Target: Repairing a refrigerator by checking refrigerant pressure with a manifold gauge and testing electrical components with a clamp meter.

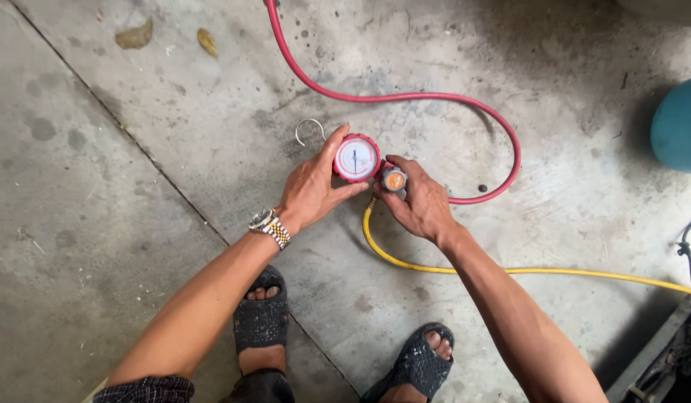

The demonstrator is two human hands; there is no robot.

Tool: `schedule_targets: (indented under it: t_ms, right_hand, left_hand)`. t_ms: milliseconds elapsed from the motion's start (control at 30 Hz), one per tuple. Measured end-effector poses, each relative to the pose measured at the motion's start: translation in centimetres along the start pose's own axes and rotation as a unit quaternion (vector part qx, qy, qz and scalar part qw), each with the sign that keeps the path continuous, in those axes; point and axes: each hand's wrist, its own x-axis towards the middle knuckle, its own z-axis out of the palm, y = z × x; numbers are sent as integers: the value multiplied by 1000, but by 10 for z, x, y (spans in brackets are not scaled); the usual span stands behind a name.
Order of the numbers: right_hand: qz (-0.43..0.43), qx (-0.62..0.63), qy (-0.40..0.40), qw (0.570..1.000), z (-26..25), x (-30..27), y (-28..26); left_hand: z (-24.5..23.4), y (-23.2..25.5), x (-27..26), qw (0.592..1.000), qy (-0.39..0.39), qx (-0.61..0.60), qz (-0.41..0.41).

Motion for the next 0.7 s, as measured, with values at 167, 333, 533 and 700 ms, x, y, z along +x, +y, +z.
schedule_targets:
  t_ms: [167, 333, 533, 700]
  right_hand:
    - [28, 6, -17, 999, 19, 12, 13]
    - [48, 2, -30, 998, 35, 22, 29]
    - [10, 16, -29, 999, 42, 26, 35]
    - [-18, -32, 8, 999, 41, 26, 28]
  left_hand:
    - [10, -22, 11, 999, -22, -4, -35]
    - [15, -36, 21, 996, -45, 4, -70]
    - [17, -41, 28, 995, -59, 10, -81]
    - [20, -48, 33, 991, -82, 41, -95]
